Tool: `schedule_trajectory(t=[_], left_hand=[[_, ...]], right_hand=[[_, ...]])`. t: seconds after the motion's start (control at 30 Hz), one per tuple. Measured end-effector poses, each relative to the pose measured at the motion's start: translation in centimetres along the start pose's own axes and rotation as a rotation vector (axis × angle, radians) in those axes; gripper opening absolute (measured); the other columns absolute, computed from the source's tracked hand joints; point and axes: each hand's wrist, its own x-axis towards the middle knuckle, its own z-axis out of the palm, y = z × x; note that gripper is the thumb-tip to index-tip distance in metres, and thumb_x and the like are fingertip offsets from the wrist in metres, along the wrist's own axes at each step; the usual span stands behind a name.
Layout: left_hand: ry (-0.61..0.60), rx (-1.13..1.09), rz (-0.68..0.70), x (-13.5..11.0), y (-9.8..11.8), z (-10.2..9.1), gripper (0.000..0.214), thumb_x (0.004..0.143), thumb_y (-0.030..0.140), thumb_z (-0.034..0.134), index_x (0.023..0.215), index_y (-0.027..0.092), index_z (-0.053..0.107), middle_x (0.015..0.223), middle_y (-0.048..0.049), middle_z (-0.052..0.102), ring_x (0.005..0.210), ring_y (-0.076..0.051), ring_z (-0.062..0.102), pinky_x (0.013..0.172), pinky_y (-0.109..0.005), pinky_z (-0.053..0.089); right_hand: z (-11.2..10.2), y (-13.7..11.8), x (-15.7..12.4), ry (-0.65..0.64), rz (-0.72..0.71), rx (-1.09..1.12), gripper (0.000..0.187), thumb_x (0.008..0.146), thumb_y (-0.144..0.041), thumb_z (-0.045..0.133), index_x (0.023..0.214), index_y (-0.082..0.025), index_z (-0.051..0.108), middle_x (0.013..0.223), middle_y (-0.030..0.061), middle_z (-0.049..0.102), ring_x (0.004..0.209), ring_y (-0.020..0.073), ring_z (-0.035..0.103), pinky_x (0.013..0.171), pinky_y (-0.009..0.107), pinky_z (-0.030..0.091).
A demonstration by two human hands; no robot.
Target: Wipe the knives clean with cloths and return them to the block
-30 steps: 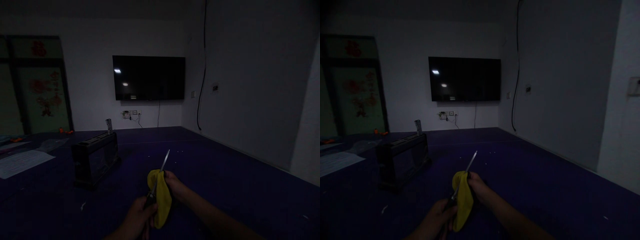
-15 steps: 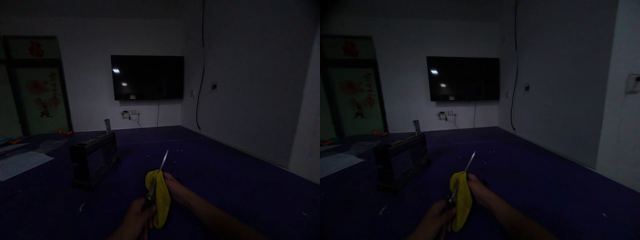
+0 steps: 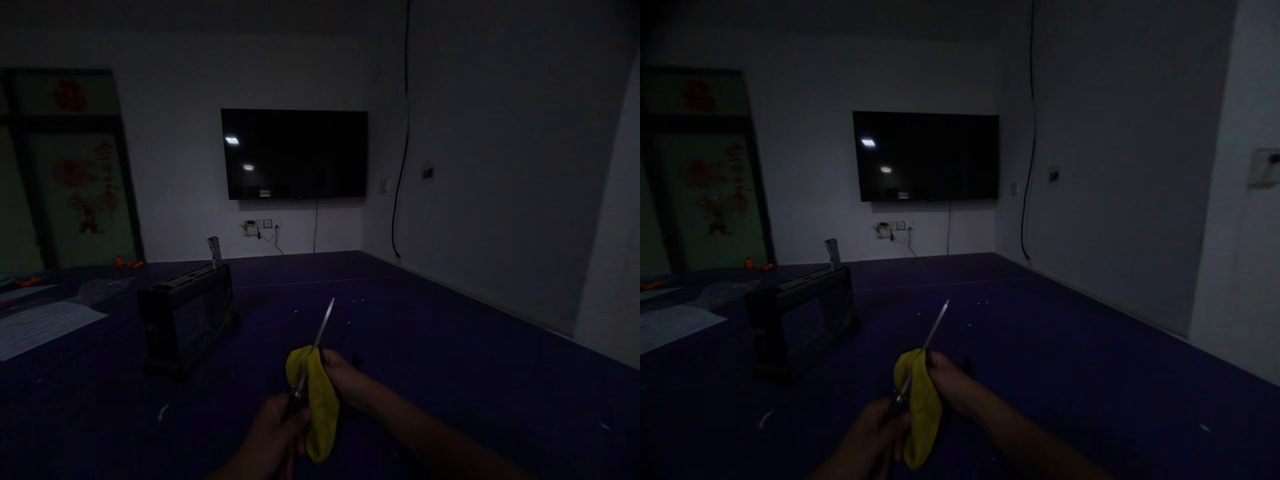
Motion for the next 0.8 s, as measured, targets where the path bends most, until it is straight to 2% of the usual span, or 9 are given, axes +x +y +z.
schedule_trajectory(t=[0.43, 0.6, 0.8], left_hand=[[-0.039, 0.002, 0.034, -0.2, 0.1, -0.2, 0.061, 0.058, 0.071, 0.053, 0.084, 0.016, 0.045, 0.049, 0.0051, 0.054, 0.027, -0.007, 0.043, 0.028, -0.018, 0.026], [-0.041, 0.016, 0.013, 0.1, -0.1, -0.2, 0.059, 0.057, 0.071, 0.053, 0.080, 0.017, 0.044, 0.049, 0.0049, 0.054, 0.027, -0.007, 0.042, 0.028, -0.018, 0.025], [-0.018, 0.006, -0.013, 0.0, -0.1, -0.3, 0.058, 0.058, 0.069, 0.055, 0.080, 0.017, 0.043, 0.048, 0.0059, 0.053, 0.026, -0.007, 0.040, 0.027, -0.017, 0.024]], right_hand=[[-1.2, 0.0, 0.6, -0.022, 0.000, 0.003, 0.033, 0.058, -0.027, 0.070, 0.088, -0.013, 0.067, 0.074, 0.0055, 0.069, 0.072, 0.0220, 0.065, 0.078, 0.040, 0.047], [-2.0, -0.3, 1.1, 0.058, -0.033, 0.012, 0.031, 0.056, -0.028, 0.068, 0.083, -0.013, 0.067, 0.072, 0.0051, 0.069, 0.069, 0.0213, 0.064, 0.075, 0.038, 0.047], [-2.7, -0.1, 1.4, 0.159, -0.060, 0.027, 0.034, 0.057, -0.038, 0.069, 0.081, -0.015, 0.065, 0.074, 0.0047, 0.068, 0.070, 0.0202, 0.063, 0.073, 0.034, 0.047]])
